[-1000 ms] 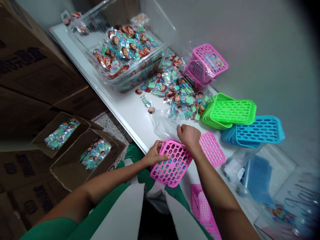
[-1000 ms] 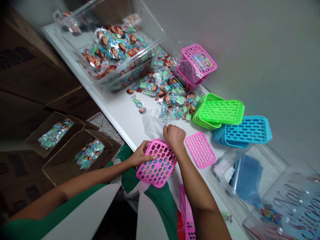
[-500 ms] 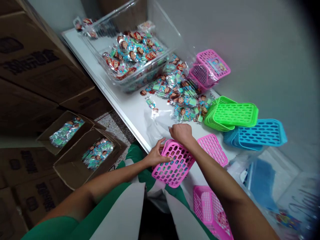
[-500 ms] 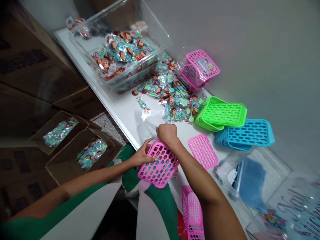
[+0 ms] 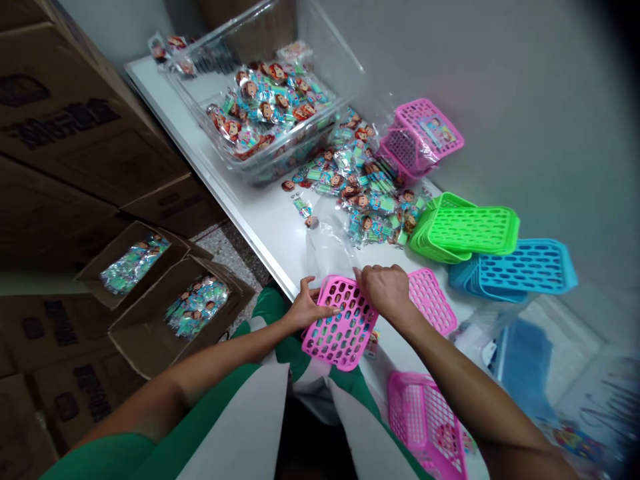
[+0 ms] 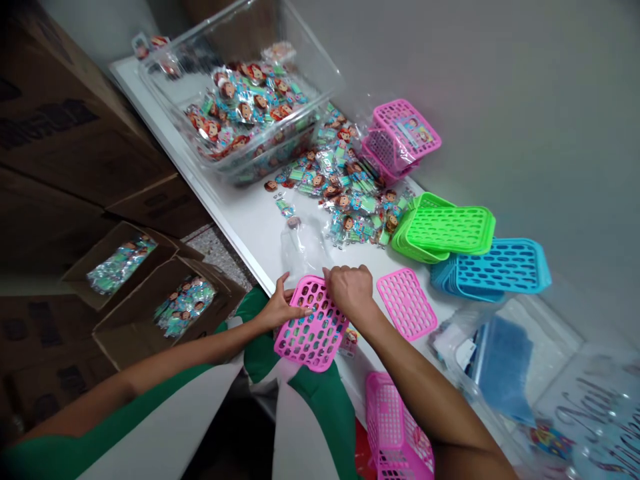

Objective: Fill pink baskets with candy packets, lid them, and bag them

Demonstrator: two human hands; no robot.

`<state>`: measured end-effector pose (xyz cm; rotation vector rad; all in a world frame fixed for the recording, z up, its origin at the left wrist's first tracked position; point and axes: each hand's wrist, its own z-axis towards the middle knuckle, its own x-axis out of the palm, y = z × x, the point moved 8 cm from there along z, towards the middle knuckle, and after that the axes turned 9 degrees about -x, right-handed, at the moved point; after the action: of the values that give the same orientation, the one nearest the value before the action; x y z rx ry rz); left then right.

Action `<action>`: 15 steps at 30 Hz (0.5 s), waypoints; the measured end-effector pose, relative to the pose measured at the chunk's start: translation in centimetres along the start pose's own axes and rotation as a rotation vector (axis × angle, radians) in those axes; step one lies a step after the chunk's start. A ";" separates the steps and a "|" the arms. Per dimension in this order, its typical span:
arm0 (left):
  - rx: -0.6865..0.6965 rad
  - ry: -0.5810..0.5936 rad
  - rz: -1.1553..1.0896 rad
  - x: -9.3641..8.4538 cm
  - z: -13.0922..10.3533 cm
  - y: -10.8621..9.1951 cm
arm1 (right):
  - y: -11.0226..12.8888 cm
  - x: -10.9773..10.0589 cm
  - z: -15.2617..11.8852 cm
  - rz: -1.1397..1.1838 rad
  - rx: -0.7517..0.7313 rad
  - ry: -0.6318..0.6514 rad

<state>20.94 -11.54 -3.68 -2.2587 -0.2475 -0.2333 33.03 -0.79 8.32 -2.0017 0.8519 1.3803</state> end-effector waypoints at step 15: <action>-0.028 0.019 -0.115 0.2 0.4 -0.2 | -0.9 0.3 5.3 0.293 -0.147 0.002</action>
<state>21.12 -11.08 -3.74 -2.2716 -0.3664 -0.3206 30.65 3.63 6.49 -2.0476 1.1086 1.6436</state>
